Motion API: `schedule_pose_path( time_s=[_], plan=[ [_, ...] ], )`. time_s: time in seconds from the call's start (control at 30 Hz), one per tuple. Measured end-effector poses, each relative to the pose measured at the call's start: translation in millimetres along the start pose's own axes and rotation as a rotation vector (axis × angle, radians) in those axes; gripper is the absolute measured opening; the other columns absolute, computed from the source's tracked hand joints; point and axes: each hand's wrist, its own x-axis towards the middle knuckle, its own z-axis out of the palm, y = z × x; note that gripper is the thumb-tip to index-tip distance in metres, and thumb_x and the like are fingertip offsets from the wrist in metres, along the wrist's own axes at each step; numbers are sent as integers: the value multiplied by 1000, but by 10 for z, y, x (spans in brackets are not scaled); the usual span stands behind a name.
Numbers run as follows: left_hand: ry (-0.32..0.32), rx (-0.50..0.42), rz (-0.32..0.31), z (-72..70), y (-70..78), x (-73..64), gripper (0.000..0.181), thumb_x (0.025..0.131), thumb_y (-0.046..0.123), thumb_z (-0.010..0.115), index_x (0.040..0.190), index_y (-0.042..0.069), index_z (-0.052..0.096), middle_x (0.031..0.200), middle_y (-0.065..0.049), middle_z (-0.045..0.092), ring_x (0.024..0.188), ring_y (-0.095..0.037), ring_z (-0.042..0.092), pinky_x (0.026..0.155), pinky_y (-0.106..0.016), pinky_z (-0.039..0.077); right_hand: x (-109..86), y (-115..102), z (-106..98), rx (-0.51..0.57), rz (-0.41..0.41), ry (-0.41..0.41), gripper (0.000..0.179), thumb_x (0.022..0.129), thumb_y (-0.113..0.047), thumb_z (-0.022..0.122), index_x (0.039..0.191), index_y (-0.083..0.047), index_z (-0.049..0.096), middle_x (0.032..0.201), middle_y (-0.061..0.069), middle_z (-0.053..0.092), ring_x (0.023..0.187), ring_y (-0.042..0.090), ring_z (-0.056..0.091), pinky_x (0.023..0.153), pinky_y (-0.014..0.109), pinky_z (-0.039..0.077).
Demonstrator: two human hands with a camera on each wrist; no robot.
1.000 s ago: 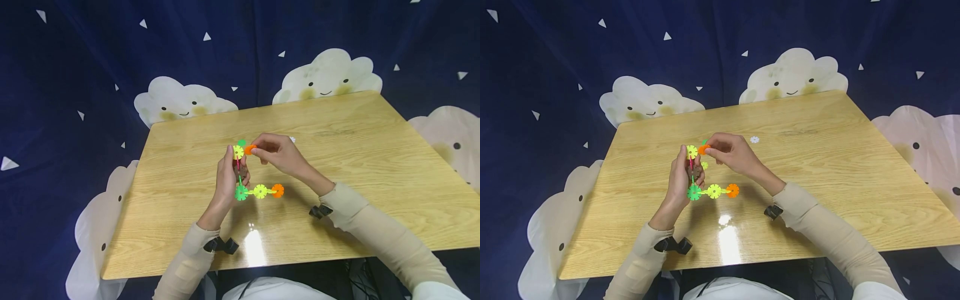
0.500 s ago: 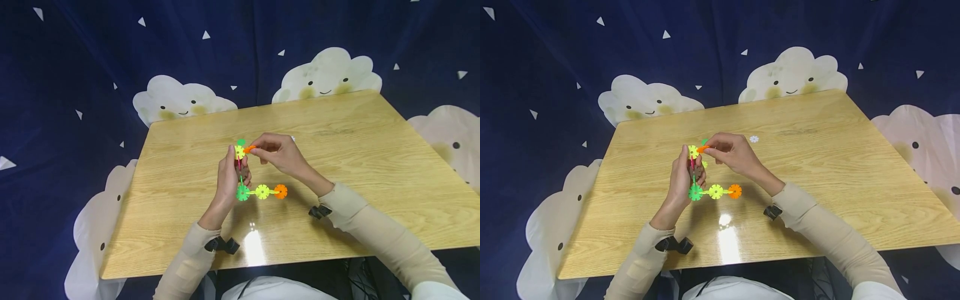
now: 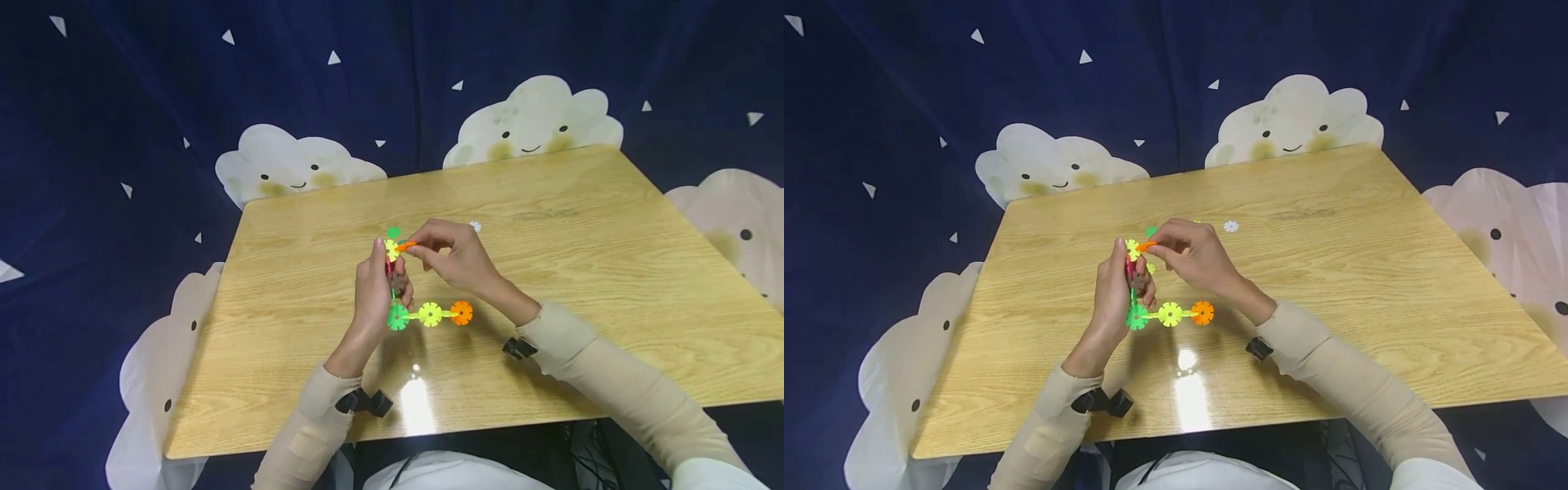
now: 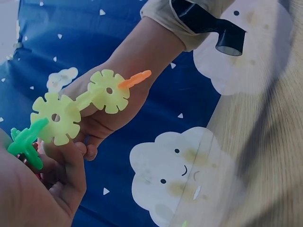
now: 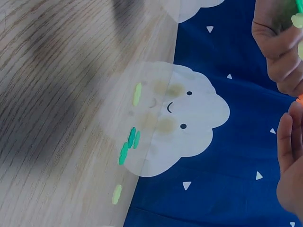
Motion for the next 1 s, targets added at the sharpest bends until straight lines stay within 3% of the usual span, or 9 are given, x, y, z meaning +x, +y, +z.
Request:
schedule_pose_path(
  time_s=[0.23,0.47,0.67,0.9,1.0],
  plan=[
    [20,37,69,5,-24,-14,62,102,58,26,73,7,47,51,-3,43,39,-17,45,40,-33,48,11,149,71,-76,-130,38,15,79,15,70,87,2,72,70,7,64,54,14,54,51,25,44],
    [28,54,65,-25,-31,-19,63,102,58,25,70,8,47,51,-3,43,40,-17,45,42,-32,49,1,288,105,-99,-194,20,10,82,5,74,88,-3,73,72,4,66,60,8,57,56,22,50],
    [-19,54,70,-81,-8,24,62,103,55,27,75,5,53,59,-3,47,46,-17,49,47,-30,49,35,262,50,-124,-171,-7,13,84,3,73,93,-6,74,77,4,67,64,8,58,59,23,51],
    [-9,55,50,-108,21,56,49,105,40,30,86,4,59,63,-3,57,50,-17,57,50,-30,52,59,240,12,-146,-140,-36,17,80,13,71,91,1,72,75,10,65,60,17,58,56,30,51],
    [-15,86,42,-100,31,59,43,104,33,28,95,6,60,64,-5,60,51,-19,58,49,-29,50,51,272,8,-155,-124,-54,17,79,11,73,92,0,73,78,8,67,63,16,60,58,27,52]
  ],
)
